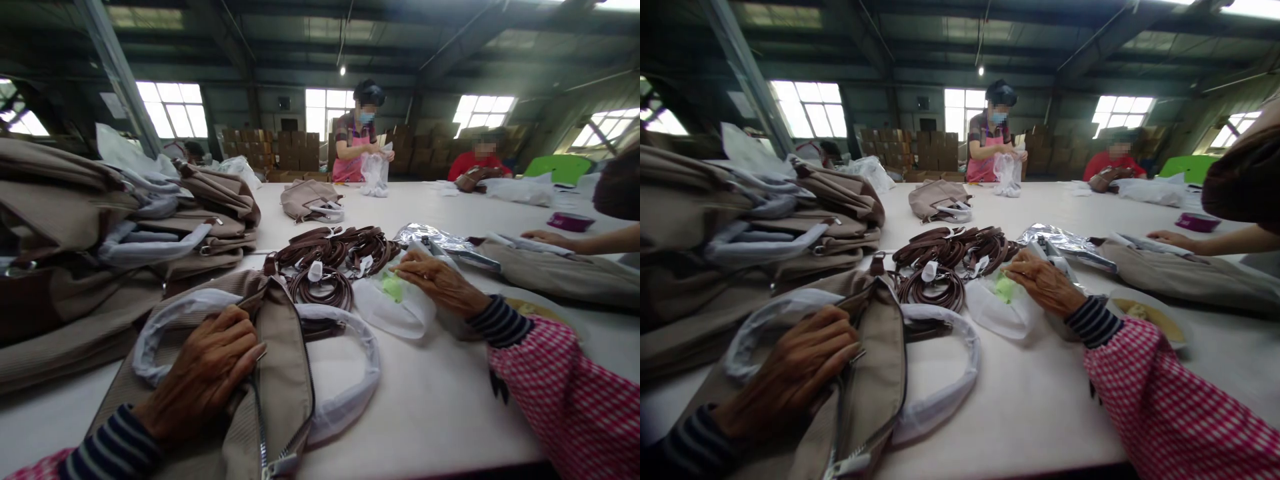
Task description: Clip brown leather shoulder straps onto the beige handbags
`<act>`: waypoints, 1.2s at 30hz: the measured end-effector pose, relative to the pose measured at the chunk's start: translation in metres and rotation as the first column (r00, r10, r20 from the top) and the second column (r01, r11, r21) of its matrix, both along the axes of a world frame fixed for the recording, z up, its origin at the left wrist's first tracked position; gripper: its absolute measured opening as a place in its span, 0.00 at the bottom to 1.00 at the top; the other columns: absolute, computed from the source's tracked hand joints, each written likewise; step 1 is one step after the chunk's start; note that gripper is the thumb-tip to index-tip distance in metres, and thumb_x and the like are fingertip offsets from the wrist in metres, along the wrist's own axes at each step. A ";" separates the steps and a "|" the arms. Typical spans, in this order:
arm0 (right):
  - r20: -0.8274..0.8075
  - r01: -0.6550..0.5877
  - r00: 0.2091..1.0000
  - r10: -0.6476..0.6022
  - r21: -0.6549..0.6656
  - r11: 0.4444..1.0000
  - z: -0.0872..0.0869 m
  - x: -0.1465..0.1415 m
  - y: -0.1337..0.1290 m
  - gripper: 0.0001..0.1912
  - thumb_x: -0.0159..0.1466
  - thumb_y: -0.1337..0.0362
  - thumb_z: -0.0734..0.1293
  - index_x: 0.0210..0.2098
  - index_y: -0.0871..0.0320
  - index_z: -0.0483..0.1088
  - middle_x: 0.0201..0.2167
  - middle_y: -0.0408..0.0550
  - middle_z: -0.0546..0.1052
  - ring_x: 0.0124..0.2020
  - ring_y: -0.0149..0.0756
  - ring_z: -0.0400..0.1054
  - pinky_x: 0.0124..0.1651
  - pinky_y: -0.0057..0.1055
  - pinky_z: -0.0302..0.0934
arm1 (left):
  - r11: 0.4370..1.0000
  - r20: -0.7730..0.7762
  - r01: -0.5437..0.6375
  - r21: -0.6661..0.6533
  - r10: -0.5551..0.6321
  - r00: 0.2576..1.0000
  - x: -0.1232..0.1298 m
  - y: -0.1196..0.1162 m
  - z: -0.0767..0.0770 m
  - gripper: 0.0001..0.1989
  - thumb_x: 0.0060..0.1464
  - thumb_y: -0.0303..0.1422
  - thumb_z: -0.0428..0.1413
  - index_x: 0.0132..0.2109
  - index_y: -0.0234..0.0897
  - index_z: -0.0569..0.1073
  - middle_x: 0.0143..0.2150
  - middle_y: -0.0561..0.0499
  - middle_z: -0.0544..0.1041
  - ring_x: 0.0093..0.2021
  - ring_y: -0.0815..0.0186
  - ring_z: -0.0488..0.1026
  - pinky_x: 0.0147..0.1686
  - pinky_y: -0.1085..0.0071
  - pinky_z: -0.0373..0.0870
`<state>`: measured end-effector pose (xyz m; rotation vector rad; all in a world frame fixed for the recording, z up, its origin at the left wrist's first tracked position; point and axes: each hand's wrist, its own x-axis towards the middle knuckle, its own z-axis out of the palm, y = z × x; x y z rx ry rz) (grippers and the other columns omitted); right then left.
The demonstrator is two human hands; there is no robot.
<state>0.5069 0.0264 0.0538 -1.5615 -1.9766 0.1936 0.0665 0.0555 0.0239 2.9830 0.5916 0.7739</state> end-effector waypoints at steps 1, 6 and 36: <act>-0.025 0.012 1.000 -0.010 0.043 0.999 0.003 -0.002 -0.001 0.20 0.71 0.49 0.63 0.41 0.56 0.81 0.39 0.52 0.76 0.42 0.42 0.71 0.46 0.39 0.64 | 1.000 0.015 0.009 0.015 -0.010 1.000 0.000 0.000 -0.001 0.19 0.74 0.28 0.39 0.35 0.39 0.68 0.35 0.50 0.75 0.40 0.59 0.68 0.47 0.58 0.62; -0.282 0.080 0.958 -0.044 0.118 0.990 0.019 -0.026 -0.005 0.20 0.67 0.47 0.69 0.32 0.59 0.80 0.23 0.44 0.71 0.26 0.33 0.63 0.30 0.30 0.57 | 0.998 0.096 -0.016 0.059 0.011 0.995 0.000 -0.001 -0.005 0.18 0.73 0.27 0.40 0.37 0.38 0.70 0.35 0.49 0.75 0.41 0.58 0.69 0.47 0.57 0.64; -0.625 -0.579 0.754 0.203 -0.487 0.654 -0.025 -0.237 0.077 0.11 0.54 0.75 0.67 0.19 0.59 0.64 0.12 0.36 0.64 0.14 0.24 0.56 0.15 0.19 0.48 | 0.970 -0.047 0.030 0.242 -0.019 0.999 0.031 0.009 0.001 0.20 0.73 0.37 0.49 0.33 0.35 0.76 0.31 0.47 0.76 0.36 0.60 0.70 0.39 0.62 0.70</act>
